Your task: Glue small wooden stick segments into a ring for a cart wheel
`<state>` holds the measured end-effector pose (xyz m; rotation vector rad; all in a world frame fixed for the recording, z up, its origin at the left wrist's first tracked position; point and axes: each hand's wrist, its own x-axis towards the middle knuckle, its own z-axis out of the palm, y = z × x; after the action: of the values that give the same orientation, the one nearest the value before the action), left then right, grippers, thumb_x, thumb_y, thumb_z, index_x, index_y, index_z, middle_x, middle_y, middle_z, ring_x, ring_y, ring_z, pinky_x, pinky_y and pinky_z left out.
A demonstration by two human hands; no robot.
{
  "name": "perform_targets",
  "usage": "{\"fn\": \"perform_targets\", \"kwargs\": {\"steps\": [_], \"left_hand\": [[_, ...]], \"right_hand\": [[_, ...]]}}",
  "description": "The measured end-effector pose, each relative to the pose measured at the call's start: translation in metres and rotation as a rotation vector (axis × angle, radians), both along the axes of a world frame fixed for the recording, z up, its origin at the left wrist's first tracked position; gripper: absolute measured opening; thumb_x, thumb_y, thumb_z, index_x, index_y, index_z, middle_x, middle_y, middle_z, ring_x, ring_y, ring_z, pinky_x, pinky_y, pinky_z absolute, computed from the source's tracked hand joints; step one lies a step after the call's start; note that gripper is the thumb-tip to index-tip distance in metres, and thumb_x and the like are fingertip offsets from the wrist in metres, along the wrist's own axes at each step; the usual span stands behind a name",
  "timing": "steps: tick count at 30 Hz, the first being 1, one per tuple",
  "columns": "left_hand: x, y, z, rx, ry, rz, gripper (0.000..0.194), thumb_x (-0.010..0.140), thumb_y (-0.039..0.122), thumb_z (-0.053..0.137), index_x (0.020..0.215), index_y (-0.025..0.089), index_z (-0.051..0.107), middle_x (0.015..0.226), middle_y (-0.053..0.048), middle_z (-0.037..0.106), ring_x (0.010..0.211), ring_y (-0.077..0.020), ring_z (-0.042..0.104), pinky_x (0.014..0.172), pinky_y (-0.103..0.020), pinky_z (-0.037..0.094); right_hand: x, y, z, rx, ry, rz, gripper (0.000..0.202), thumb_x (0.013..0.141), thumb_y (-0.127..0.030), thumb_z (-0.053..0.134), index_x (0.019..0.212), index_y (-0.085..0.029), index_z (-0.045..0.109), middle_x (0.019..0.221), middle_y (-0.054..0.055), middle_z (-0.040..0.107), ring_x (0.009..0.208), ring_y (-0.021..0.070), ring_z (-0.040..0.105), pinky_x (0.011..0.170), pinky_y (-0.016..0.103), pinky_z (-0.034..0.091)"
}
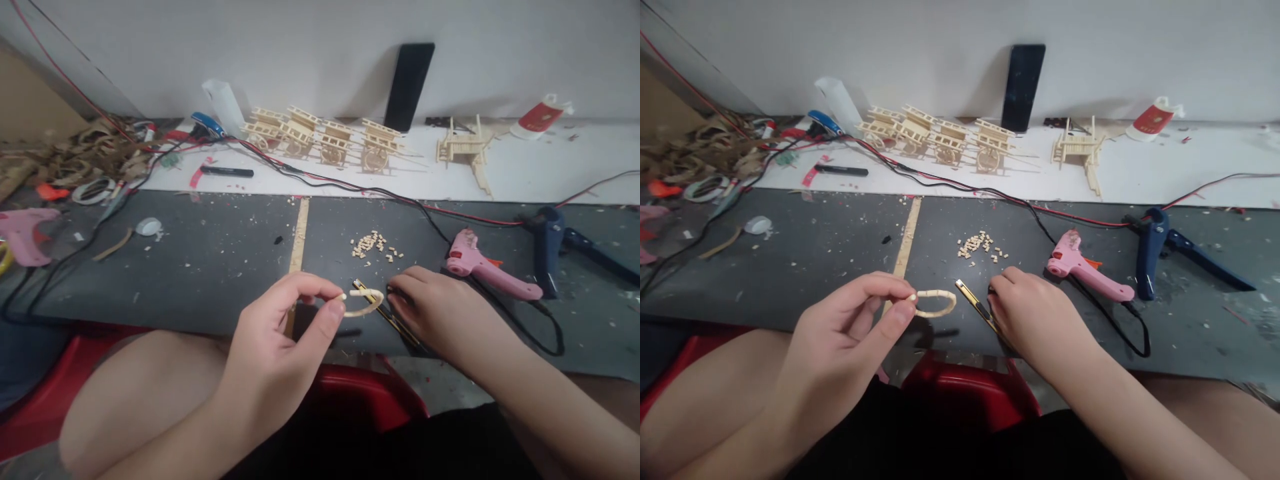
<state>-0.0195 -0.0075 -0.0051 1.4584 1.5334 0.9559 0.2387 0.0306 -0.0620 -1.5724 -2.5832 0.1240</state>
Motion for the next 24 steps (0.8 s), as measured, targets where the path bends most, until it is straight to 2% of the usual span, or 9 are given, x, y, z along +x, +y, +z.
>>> {"fn": "perform_targets", "kwargs": {"steps": [5,10,13,15,18,21,24], "left_hand": [[-0.001,0.000,0.002,0.032,0.026,0.011,0.007,0.104,0.030,0.076,0.098,0.031,0.080,0.098,0.003,0.078,0.085,-0.0160,0.074,0.087,-0.030,0.067],[-0.005,0.000,0.001,0.128,0.012,-0.032,0.007,0.103,0.027,0.075,0.098,0.029,0.080,0.089,0.001,0.078,0.087,-0.0205,0.076,0.083,-0.035,0.067],[-0.007,0.001,-0.002,0.198,0.024,-0.071,0.009,0.103,0.022,0.075,0.099,0.029,0.079,0.094,0.001,0.079,0.084,-0.0193,0.075,0.083,-0.036,0.066],[-0.007,0.001,-0.004,0.222,0.061,-0.094,0.011,0.104,0.019,0.073,0.100,0.029,0.078,0.097,0.001,0.080,0.085,-0.0179,0.074,0.085,-0.034,0.064],[-0.006,0.001,-0.007,0.282,0.130,-0.135,0.014,0.105,0.015,0.071,0.100,0.027,0.076,0.099,0.002,0.079,0.091,-0.0164,0.073,0.088,-0.032,0.059],[-0.004,0.001,-0.008,0.362,0.178,-0.203,0.014,0.105,0.011,0.070,0.103,0.025,0.073,0.100,0.003,0.078,0.093,-0.0139,0.071,0.090,-0.029,0.055],[-0.001,-0.001,-0.008,0.415,0.208,-0.253,0.015,0.106,0.007,0.070,0.108,0.022,0.072,0.102,0.002,0.076,0.096,-0.0131,0.069,0.092,-0.028,0.053]], "right_hand": [[-0.003,0.005,0.000,-0.036,-0.027,-0.003,0.025,0.101,-0.011,0.058,0.084,-0.020,0.073,0.083,0.005,0.070,0.066,0.0208,0.064,0.061,0.036,0.034],[-0.007,0.008,0.001,-0.037,-0.022,0.022,0.029,0.103,-0.011,0.053,0.081,-0.019,0.070,0.081,0.005,0.068,0.063,0.0197,0.061,0.061,0.036,0.031],[-0.008,0.010,0.004,-0.005,0.048,0.019,0.028,0.105,-0.015,0.050,0.084,-0.018,0.069,0.083,0.006,0.068,0.066,0.0214,0.063,0.061,0.036,0.034],[-0.009,0.010,0.015,0.024,0.136,0.015,0.024,0.107,-0.019,0.052,0.090,-0.018,0.069,0.089,0.006,0.071,0.071,0.0219,0.067,0.064,0.037,0.041],[-0.013,0.004,0.043,0.056,0.307,0.033,0.019,0.111,-0.023,0.053,0.101,-0.021,0.068,0.099,0.004,0.074,0.082,0.0188,0.071,0.075,0.034,0.052],[-0.022,-0.006,0.067,0.016,0.531,0.103,0.018,0.112,-0.018,0.054,0.100,-0.024,0.066,0.096,-0.001,0.074,0.083,0.0132,0.071,0.077,0.027,0.053],[-0.030,-0.014,0.074,0.026,0.579,0.179,0.017,0.108,-0.010,0.057,0.102,-0.023,0.066,0.098,-0.002,0.075,0.086,0.0109,0.070,0.080,0.023,0.053]]}}
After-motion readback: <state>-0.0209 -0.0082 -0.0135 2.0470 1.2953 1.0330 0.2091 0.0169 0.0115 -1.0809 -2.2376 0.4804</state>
